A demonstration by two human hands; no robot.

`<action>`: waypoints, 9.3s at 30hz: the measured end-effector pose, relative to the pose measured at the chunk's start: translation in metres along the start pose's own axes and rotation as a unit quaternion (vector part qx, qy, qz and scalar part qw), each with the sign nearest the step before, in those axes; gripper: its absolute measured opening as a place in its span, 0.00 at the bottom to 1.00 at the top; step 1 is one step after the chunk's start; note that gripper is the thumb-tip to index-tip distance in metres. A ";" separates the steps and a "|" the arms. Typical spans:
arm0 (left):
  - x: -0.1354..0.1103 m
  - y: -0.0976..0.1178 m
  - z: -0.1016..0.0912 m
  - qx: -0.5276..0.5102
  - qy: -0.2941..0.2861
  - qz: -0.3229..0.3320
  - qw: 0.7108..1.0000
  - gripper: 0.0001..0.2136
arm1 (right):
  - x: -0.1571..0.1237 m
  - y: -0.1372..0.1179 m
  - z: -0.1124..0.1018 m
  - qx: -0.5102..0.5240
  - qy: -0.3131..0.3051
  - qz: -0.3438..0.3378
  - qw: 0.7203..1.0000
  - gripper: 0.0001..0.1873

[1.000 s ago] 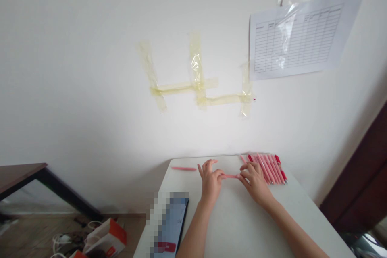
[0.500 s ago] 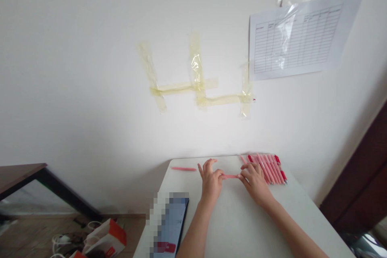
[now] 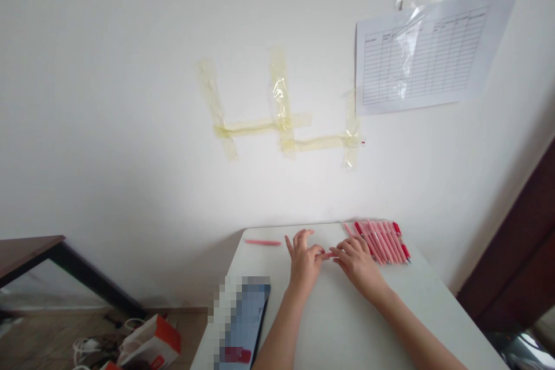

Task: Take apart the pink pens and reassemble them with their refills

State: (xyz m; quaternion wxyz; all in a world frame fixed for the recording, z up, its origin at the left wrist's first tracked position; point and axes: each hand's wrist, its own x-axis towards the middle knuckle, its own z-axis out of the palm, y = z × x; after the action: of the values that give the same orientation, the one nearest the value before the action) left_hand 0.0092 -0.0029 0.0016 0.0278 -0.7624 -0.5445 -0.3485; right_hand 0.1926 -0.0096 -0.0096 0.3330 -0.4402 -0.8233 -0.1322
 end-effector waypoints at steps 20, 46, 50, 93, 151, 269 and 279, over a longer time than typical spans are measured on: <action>0.002 -0.007 -0.003 0.036 0.060 -0.085 0.994 0.15 | -0.006 0.022 0.017 0.539 0.081 0.341 0.766 0.23; 0.000 -0.007 0.000 0.017 0.050 -0.083 0.995 0.12 | 0.000 0.038 -0.018 0.785 0.049 0.353 0.507 0.27; 0.000 -0.007 0.000 0.020 0.050 -0.084 0.995 0.12 | 0.001 0.039 -0.018 0.764 0.054 0.342 0.545 0.27; -0.004 -0.014 0.012 0.007 -0.103 -0.127 0.987 0.17 | -0.003 0.059 -0.011 0.665 0.082 0.446 0.594 0.20; 0.001 -0.037 0.002 0.259 -0.042 -0.268 0.927 0.24 | -0.015 0.063 -0.006 -0.117 0.098 0.268 0.951 0.17; 0.002 -0.010 -0.001 0.019 -0.006 -0.123 0.992 0.06 | -0.007 0.041 0.000 0.005 0.082 0.072 0.994 0.06; 0.002 -0.010 0.001 0.020 -0.008 -0.116 0.993 0.08 | -0.005 0.036 -0.013 0.009 0.113 0.077 0.991 0.07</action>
State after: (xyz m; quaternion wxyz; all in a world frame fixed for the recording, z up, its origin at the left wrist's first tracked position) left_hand 0.0017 0.0032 -0.0010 -0.0015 -0.6961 -0.6363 -0.3325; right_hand 0.2298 0.0014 -0.0066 0.4373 -0.4810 -0.7454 -0.1475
